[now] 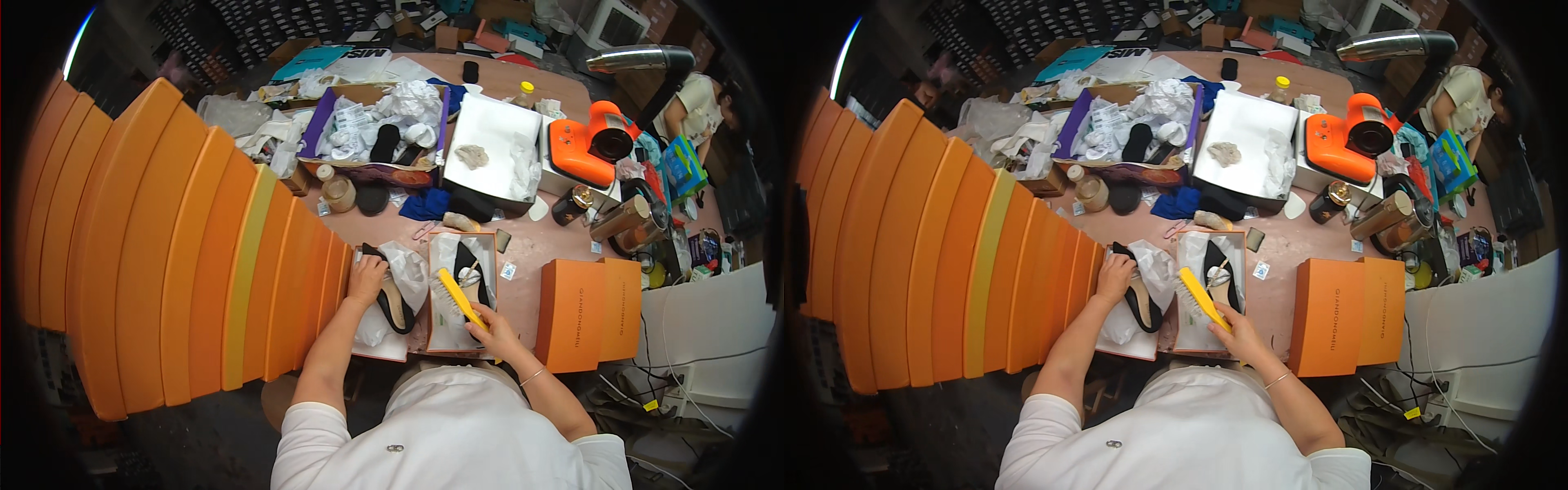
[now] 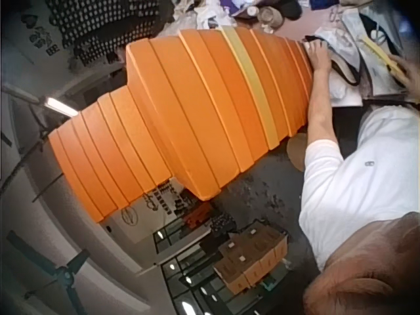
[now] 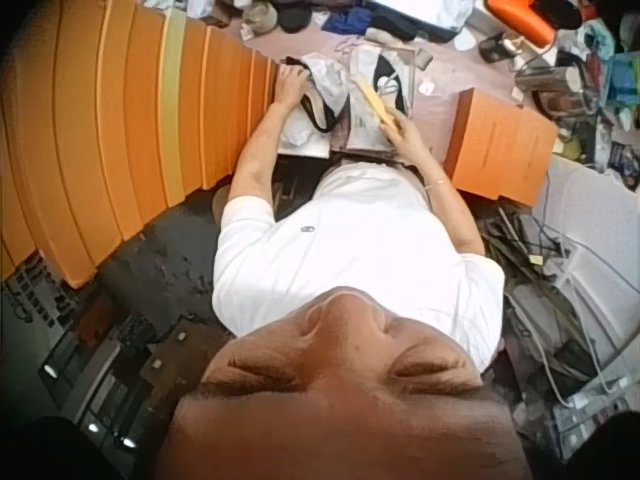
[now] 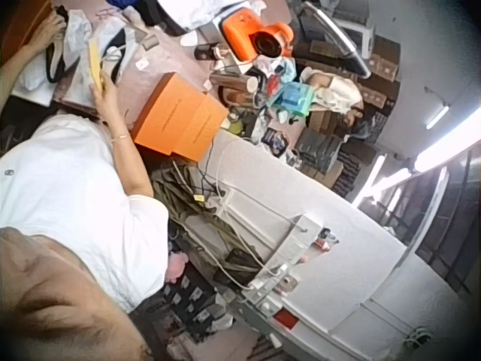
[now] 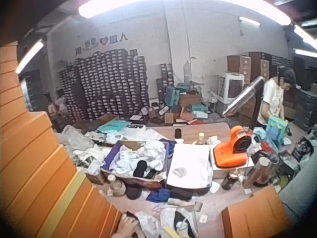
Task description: The recorder inspects a pair of black high-heeled shoes, cleans them with a brush and cloth, and then prepares them for packaging.
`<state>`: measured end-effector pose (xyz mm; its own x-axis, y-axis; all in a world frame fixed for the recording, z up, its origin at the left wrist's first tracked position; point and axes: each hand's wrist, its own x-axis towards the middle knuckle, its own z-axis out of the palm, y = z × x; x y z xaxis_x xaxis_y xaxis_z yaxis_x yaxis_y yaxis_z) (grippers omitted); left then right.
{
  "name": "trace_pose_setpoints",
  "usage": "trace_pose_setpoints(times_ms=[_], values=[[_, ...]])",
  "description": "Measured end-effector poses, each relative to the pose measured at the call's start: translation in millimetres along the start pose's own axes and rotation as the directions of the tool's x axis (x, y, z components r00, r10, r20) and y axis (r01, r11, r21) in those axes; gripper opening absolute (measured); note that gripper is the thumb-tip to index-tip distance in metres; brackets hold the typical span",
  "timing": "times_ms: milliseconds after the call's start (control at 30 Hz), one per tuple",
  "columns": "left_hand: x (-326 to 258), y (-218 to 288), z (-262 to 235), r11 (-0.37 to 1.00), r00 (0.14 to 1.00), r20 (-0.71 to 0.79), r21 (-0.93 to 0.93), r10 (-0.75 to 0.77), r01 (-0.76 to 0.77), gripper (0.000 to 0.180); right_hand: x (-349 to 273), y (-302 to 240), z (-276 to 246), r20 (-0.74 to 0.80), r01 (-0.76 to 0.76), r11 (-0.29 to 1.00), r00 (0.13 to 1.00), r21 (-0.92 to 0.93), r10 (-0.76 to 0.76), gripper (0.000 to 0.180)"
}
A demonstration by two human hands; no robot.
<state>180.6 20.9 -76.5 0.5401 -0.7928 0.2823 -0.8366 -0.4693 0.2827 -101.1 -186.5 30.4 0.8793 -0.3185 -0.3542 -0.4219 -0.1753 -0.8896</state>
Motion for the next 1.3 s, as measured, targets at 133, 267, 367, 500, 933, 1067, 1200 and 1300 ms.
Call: trace_pose_setpoints(times_ms=[133,267,367,500,933,1067,1200,1300], values=[[15,1,-11,1.000,0.972,0.235,0.000,-0.027,0.027,0.008,-14,19,-6,-0.066,-0.015,0.999,0.998,0.051,0.018,0.050],[27,-33,-14,0.955,0.708,0.697,-0.124,-0.109,0.269,0.015,-16,8,-14,-0.039,-0.176,0.981,0.983,0.080,0.179,0.052],[3,-17,-11,0.925,0.929,0.246,-0.193,-0.277,0.327,0.026,-14,16,-12,-0.062,-0.084,0.996,0.994,0.037,0.086,0.053],[-60,40,-24,0.704,0.751,-0.092,-0.435,-0.654,0.561,0.031,-14,41,-16,-0.176,-0.001,0.982,0.984,0.190,0.035,0.053],[-92,67,-39,-0.565,0.456,0.716,-0.698,-0.529,0.440,0.034,9,-5,-16,-0.084,0.006,0.989,0.996,0.148,0.006,0.049],[-69,80,-99,-0.803,0.501,0.819,-0.486,-0.280,0.346,0.036,21,-20,-25,-0.222,0.177,0.984,0.958,-0.032,-0.180,0.045],[-39,127,-115,-0.797,0.667,0.703,-0.538,-0.245,0.275,0.036,-11,-91,-5,0.259,0.640,0.521,0.737,-0.564,-0.625,0.053],[-32,149,-120,-0.615,0.663,0.695,-0.659,-0.279,0.432,0.023,25,-65,-37,0.383,0.590,0.313,0.761,-0.744,-0.525,0.057]])
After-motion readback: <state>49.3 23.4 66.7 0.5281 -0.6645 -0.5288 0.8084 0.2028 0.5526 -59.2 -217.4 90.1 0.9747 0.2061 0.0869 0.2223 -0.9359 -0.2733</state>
